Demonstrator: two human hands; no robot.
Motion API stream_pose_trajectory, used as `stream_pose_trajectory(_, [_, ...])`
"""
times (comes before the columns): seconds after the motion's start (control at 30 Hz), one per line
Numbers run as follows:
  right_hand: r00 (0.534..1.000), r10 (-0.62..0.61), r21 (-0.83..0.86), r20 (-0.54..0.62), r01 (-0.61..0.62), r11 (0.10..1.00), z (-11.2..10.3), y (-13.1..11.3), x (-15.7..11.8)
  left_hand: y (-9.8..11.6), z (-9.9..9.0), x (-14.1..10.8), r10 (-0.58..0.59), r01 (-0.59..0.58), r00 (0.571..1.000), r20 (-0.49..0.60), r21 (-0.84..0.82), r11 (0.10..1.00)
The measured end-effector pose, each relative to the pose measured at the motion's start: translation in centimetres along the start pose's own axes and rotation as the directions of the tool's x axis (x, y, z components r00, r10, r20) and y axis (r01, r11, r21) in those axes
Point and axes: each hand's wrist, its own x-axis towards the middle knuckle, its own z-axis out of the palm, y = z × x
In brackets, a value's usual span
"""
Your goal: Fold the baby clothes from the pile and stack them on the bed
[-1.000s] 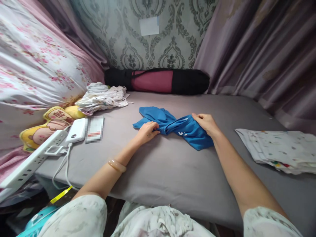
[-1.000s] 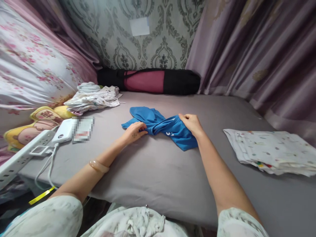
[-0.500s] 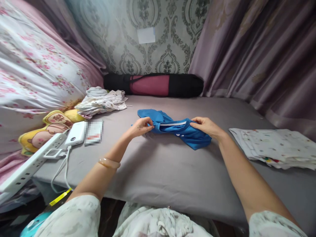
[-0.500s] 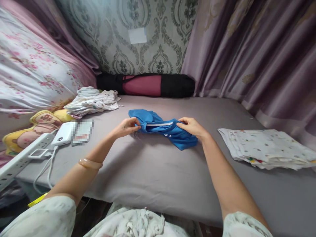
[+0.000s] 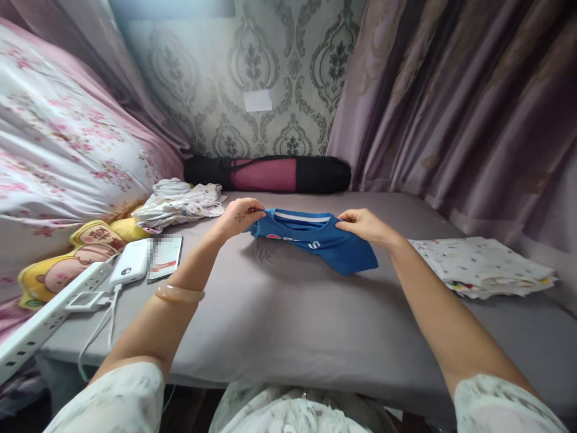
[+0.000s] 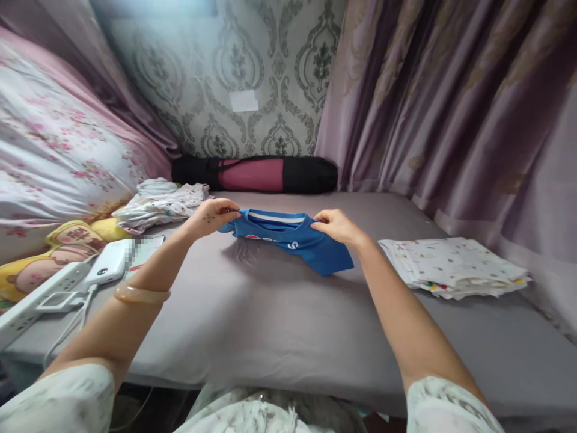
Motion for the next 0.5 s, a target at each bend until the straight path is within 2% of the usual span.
stream_pose_trajectory(0.17, [0.989, -0.096, -0.114, -0.111, 0.083, 0.99, -1.9, -3.2, 0.5, 2.2, -3.2, 1.2, 0.049, -0.047, 0.988, -0.145, 0.022, 0.999])
stream_pose_trajectory(0.3, [0.937, -0.264, -0.246, -0.227, 0.207, 0.947, -4.3, -6.8, 0.9, 5.5, -6.7, 1.9, 0.113, -0.092, 0.967, -0.229, 0.1, 0.991])
stream_pose_trajectory(0.37, [0.859, -0.405, -0.383, -0.313, 0.276, 0.882, -5.4, -9.1, 0.5, 7.5, -8.2, 2.0, 0.191, -0.139, 0.929, -0.318, 0.179, 0.974])
stream_pose_trajectory(0.4, [0.796, -0.483, -0.474, -0.364, 0.288, 0.832, -5.8, -10.3, 0.3, 8.4, -8.8, 2.1, 0.239, -0.161, 0.89, -0.387, 0.223, 0.961])
stream_pose_trajectory(0.47, [0.674, -0.608, -0.651, -0.419, 0.244, 0.719, -6.2, -12.1, -0.3, 9.7, -9.6, 2.2, 0.343, -0.205, 0.802, -0.488, 0.314, 0.927])
stream_pose_trajectory(0.5, [0.649, -0.647, -0.721, -0.401, 0.213, 0.66, -6.3, -12.7, -0.6, 10.0, -9.8, 2.3, 0.388, -0.232, 0.788, -0.478, 0.353, 0.906])
